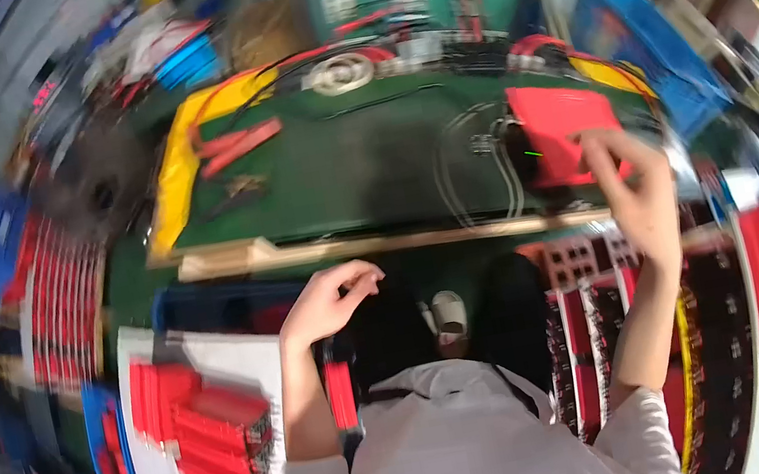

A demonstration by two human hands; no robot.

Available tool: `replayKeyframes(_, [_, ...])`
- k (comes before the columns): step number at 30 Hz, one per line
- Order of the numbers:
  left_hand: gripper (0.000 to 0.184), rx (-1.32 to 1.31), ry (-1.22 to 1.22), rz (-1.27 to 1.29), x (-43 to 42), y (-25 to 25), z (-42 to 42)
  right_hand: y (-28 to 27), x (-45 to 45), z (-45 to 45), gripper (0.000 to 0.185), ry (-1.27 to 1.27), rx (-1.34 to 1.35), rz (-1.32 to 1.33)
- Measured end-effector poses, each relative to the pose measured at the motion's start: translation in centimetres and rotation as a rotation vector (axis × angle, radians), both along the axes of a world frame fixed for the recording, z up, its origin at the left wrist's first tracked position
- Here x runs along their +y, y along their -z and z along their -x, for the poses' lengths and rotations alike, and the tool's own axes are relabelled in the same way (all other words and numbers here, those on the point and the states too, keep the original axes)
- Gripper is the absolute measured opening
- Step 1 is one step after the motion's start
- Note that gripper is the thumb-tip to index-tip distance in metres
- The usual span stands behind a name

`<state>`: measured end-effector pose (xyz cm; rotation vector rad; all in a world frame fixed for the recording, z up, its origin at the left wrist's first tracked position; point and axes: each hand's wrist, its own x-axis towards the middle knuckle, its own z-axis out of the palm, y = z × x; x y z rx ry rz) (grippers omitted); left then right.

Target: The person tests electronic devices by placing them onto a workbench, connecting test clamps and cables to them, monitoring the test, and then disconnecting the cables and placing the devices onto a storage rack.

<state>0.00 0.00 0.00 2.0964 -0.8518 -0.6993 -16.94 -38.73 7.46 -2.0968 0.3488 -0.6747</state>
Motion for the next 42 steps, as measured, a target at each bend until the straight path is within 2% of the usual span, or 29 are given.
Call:
replayKeyframes(1, [0.022,-0.025,-0.112,-0.029,0.8,0.4,1.4,2.4,-1.0,-1.6,0.017,-0.123,-0.02,0.027])
replayKeyframes(2, [0.024,-0.173,-0.179,-0.115,1.9,1.3,2.6,4.1,-2.1,-2.5,0.018,-0.242,-0.007,0.026])
replayKeyframes(3, [0.027,-0.377,-0.337,-0.394,11.8,-4.3,-2.4,5.8,6.1,-10.2,0.016,-0.315,-0.042,-0.03])
replayKeyframes(4, [0.026,-0.424,-0.466,-0.34,9.5,4.1,0.9,5.7,1.9,-9.0,0.016,-0.395,0.099,0.167])
replayKeyframes(5, [0.025,-0.563,-0.588,-0.375,9.3,8.3,1.8,5.7,0.4,-10.2,0.015,-0.453,0.136,0.294])
replayKeyframes(6, [0.027,-0.466,-0.801,-0.397,8.8,11.5,3.1,5.4,-0.5,-10.9,0.015,-0.515,0.15,0.432])
replayKeyframes(8, [0.032,-0.366,-1.136,-0.551,13.3,10.9,5.2,7.8,-0.7,-12.5,0.015,-0.614,0.055,0.557])
replayKeyframes(9, [0.036,-0.325,-1.294,-0.582,15.6,11.2,6.2,7.8,-0.1,-12.8,0.015,-0.624,0.095,0.514])
replayKeyframes(11, [0.049,-0.301,-1.491,-0.666,18.5,10.8,8.2,7.7,0.8,-13.0,0.015,-0.62,0.183,0.422])
replayKeyframes(13, [0.057,-0.204,-1.616,-0.758,21.6,12.9,8.8,8.3,0.7,-13.6,0.016,-0.607,0.174,0.458])
replayKeyframes(14, [0.06,-0.124,-1.583,-0.765,22.9,14.5,8.7,8.1,0.8,-13.5,0.017,-0.596,0.202,0.445])
replayKeyframes(17, [0.056,-0.145,-1.464,-0.826,21.4,16.6,7.9,7.8,0.9,-13.2,0.021,-0.553,0.228,0.494])
replayKeyframes(18, [0.051,-0.126,-1.524,-0.906,21.6,18.5,6.9,7.6,0.7,-13.0,0.023,-0.531,0.231,0.528])
replayKeyframes(20, [0.049,-0.157,-1.603,-0.855,19.9,17.5,6.8,8.3,-0.5,-12.9,0.026,-0.528,0.157,0.644])
replayKeyframes(21, [0.05,-0.179,-1.544,-0.836,21.2,19.1,7.0,8.5,-1.5,-12.8,0.027,-0.514,0.123,0.706])
replayKeyframes(22, [0.048,-0.203,-1.658,-0.782,19.6,17.3,7.0,8.4,-2.0,-12.5,0.028,-0.482,0.172,0.684])
replayKeyframes(24, [0.05,-0.421,-1.543,-0.707,21.4,20.3,7.8,8.6,-2.9,-12.1,0.03,-0.409,0.203,0.703])
replayKeyframes(25, [0.045,-0.422,-1.536,-0.658,20.7,19.7,8.2,8.8,-3.4,-12.0,0.031,-0.365,0.216,0.712])
replayKeyframes(26, [0.034,-0.499,-1.519,-0.604,19.9,18.9,8.6,9.7,-4.1,-12.0,0.03,-0.311,0.2,0.741])
replayKeyframes(28, [0.023,-0.675,-1.382,-0.479,19.5,18.0,9.8,10.0,-4.9,-11.8,0.029,-0.231,0.225,0.787])
replayKeyframes(29, [0.021,-0.612,-1.294,-0.468,18.9,15.0,10.2,9.8,-5.0,-11.8,0.028,-0.202,0.264,0.793])
replayKeyframes(30, [0.019,-0.539,-1.245,-0.253,18.9,13.6,10.6,9.7,-5.3,-11.6,0.027,-0.181,0.304,0.803])
replayKeyframes(31, [0.02,-0.559,-1.184,-0.263,17.7,10.5,10.8,10.5,-5.9,-11.7,0.026,-0.183,0.244,0.816])
replayKeyframes(33, [0.024,-0.447,-1.131,-0.027,15.8,6.1,10.7,10.6,-5.7,-11.5,0.026,-0.152,0.224,0.821])
replayKeyframes(36, [0.027,-0.318,-0.994,0.277,12.4,1.2,9.1,11.5,-5.2,-10.9,0.034,-0.113,0.24,0.833])
replayKeyframes(39, [0.028,-0.193,-0.821,0.465,7.6,-2.2,5.2,9.8,-3.3,-9.9,0.05,-0.178,0.278,0.77])
replayKeyframes(41, [0.02,-0.104,-0.596,0.537,5.7,-2.0,0.6,8.4,-1.3,-8.7,0.09,-0.305,0.067,0.641])
replayKeyframes(42, [0.016,-0.06,-0.523,0.524,3.8,-2.2,-1.5,7.6,-0.4,-8.2,0.097,-0.334,0.013,0.673])
